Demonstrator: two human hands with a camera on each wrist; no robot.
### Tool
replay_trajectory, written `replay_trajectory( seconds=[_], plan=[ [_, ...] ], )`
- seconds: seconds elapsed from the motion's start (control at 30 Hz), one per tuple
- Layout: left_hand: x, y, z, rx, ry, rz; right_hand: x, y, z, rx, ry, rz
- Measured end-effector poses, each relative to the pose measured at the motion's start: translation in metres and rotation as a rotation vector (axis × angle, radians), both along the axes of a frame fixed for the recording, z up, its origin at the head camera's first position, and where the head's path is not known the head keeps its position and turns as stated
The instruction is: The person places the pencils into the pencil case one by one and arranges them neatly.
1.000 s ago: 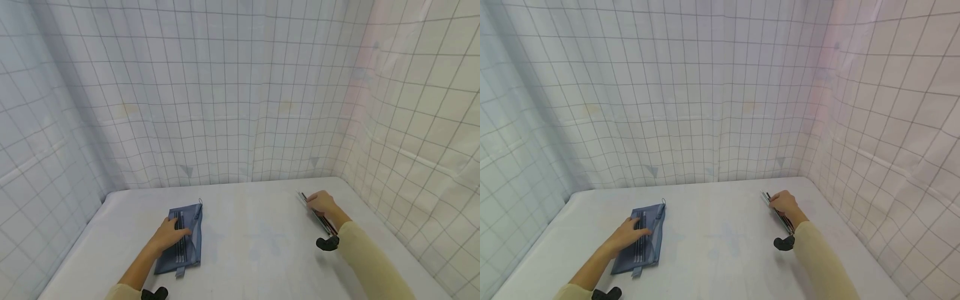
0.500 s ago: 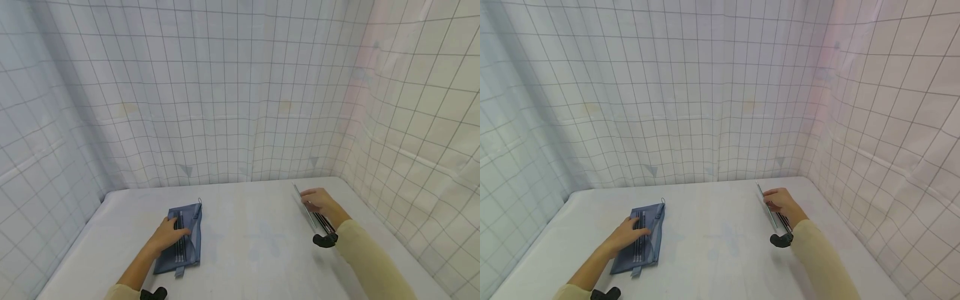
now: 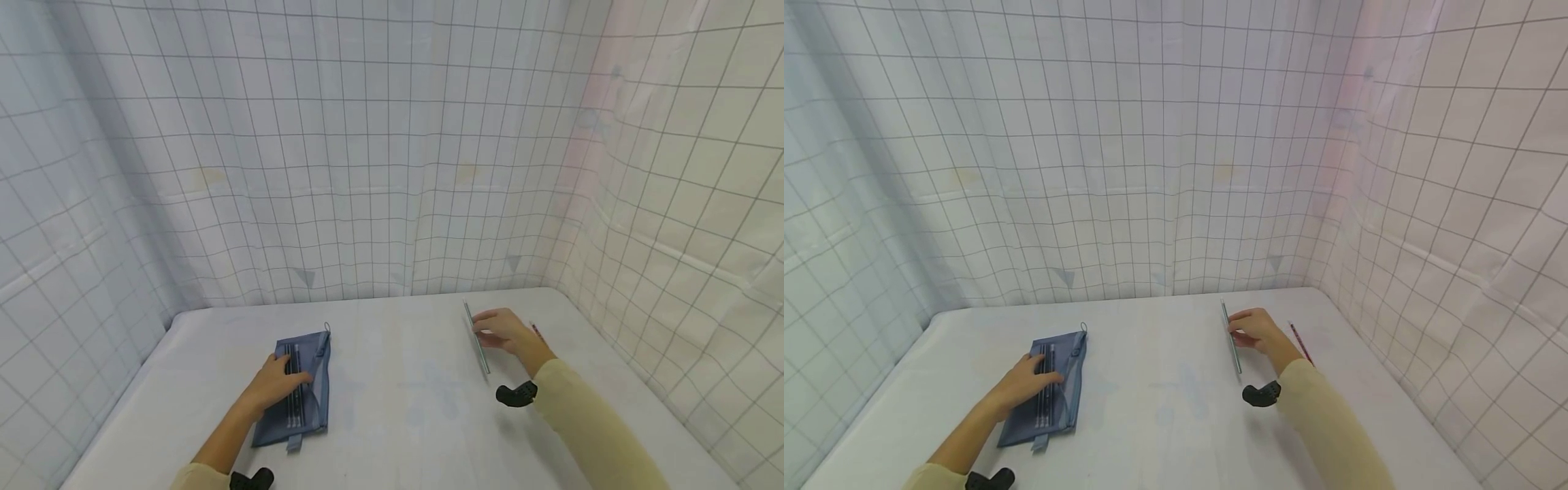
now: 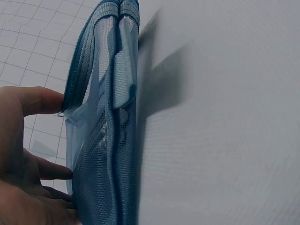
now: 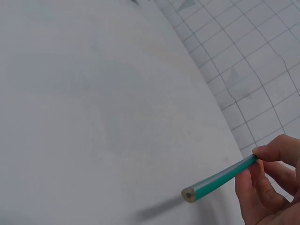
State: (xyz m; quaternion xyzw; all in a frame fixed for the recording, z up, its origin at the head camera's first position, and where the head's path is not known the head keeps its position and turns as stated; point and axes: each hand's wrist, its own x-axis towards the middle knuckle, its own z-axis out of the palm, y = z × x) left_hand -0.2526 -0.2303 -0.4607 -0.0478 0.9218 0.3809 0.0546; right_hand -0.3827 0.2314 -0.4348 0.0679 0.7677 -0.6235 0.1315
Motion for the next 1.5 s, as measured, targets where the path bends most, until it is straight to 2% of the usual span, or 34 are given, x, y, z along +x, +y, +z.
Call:
replay_trajectory(
  seconds=[0.27, 0.5, 0.73, 1.27, 1.5],
  plan=[
    [-0.001, 0.000, 0.001, 0.005, -0.003, -0.005, 0.000, -0.024, -0.010, 0.003, -0.003, -0.001],
    [-0.001, -0.001, 0.001, 0.014, -0.006, -0.008, 0.006, -0.055, -0.015, -0.023, 0.006, 0.049],
    [0.001, 0.000, 0.002, 0.016, -0.003, -0.010, 0.009, -0.081, -0.017, -0.044, -0.020, 0.069],
    [-0.002, 0.001, 0.003, 0.030, -0.016, 0.002, 0.011, -0.104, -0.015, -0.060, -0.044, 0.095],
    [-0.005, -0.001, 0.001, 0.019, -0.019, -0.004, 0.013, -0.117, -0.019, -0.052, -0.054, 0.165]
  ],
)
